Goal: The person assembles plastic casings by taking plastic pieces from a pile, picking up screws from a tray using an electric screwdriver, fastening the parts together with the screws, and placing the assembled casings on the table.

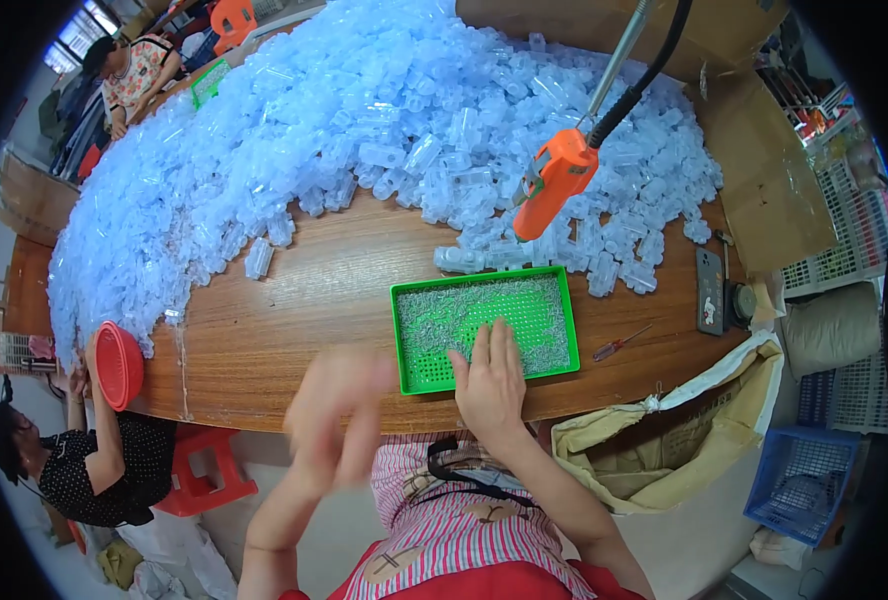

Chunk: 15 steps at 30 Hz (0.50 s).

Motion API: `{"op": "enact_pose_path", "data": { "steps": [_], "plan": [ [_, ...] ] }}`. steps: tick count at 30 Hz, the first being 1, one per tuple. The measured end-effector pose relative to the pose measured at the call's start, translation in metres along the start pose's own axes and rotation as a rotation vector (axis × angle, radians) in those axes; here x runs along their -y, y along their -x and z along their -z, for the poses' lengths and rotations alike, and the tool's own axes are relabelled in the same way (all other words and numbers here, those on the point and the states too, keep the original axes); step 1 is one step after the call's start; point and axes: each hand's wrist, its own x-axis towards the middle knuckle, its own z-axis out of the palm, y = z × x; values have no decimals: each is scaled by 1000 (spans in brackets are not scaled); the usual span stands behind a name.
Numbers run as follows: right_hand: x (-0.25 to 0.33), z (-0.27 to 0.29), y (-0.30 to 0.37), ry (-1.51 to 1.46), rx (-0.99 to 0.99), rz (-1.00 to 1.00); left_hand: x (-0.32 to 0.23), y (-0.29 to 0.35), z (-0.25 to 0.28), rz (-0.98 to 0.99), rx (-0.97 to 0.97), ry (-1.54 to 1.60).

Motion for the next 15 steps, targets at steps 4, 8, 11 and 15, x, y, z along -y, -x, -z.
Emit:
{"op": "enact_pose_path", "data": {
  "steps": [4,8,11,15],
  "plan": [
    [13,20,9,-384,98,73,103,-36,-48,147,140,-287],
    [-7,58,1,-396,-35,12,160,-53,-87,150,269,-412],
    [-32,89,5,-405,-145,-116,171,-63,-98,246,455,-406],
    [-55,117,11,-426,-209,-224,165,-62,-83,300,517,-274]
  ]
}}
